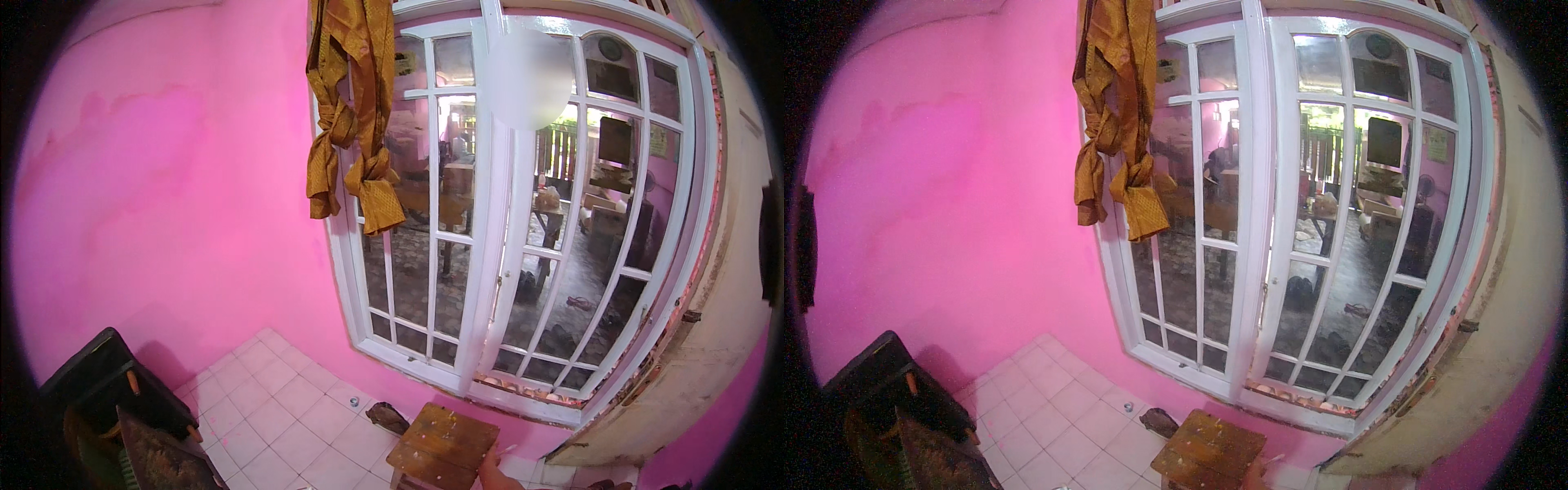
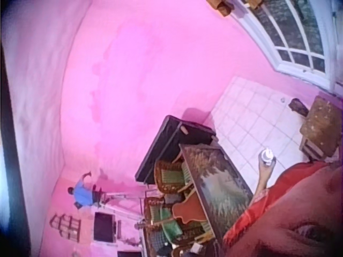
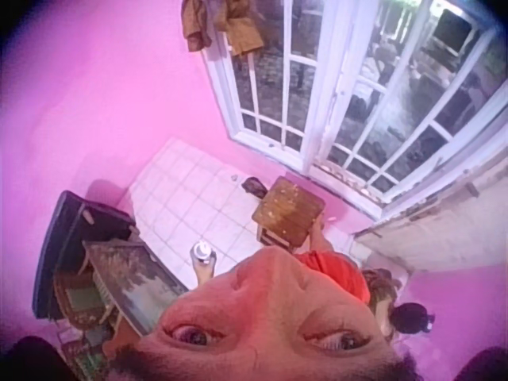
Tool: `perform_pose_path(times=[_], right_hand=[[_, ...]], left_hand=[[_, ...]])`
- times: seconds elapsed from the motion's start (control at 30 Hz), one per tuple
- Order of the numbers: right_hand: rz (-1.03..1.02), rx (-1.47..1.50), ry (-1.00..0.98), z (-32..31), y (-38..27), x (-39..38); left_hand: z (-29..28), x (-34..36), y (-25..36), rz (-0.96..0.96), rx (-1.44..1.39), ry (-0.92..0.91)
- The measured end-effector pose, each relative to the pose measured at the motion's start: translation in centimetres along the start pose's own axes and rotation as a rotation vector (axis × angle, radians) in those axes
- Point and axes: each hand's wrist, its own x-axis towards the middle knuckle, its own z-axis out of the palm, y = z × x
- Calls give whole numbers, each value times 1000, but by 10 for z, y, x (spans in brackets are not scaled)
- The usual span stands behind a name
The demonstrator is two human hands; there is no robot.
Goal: The person paints a white wooden door frame using a paint brush and white paint from a small container.
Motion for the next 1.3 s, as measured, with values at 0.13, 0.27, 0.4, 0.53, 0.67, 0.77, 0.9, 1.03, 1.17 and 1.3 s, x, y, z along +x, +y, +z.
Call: perform_pose_path(times=[0.13,0.27,0.4,0.53,0.67,0.77,0.9,1.03,1.17,1.3], right_hand=[[-21,-26,46,-20,-6,15],[-35,-56,90,-38,-11,32],[-78,-73,124,-61,-22,57],[-106,-74,62,-58,-26,67],[-173,-114,177,-84,-31,97],[-110,-229,168,-71,-29,70],[-136,-289,179,-64,-34,58],[-393,-634,393,-81,-47,73],[-661,-776,438,-74,-54,36],[-860,-779,474,-74,-56,-1]], left_hand=[[7,2,-1,-23,-29,-42],[12,9,-7,-17,84,-51],[27,19,10,-72,25,-115],[30,31,13,-84,37,-113],[47,48,7,-102,39,-168],[48,50,8,-120,35,-149],[56,53,20,-116,37,-136],[63,71,-10,-90,11,-190],[39,77,-40,-77,64,-264],[25,87,-39,-50,46,-261]])
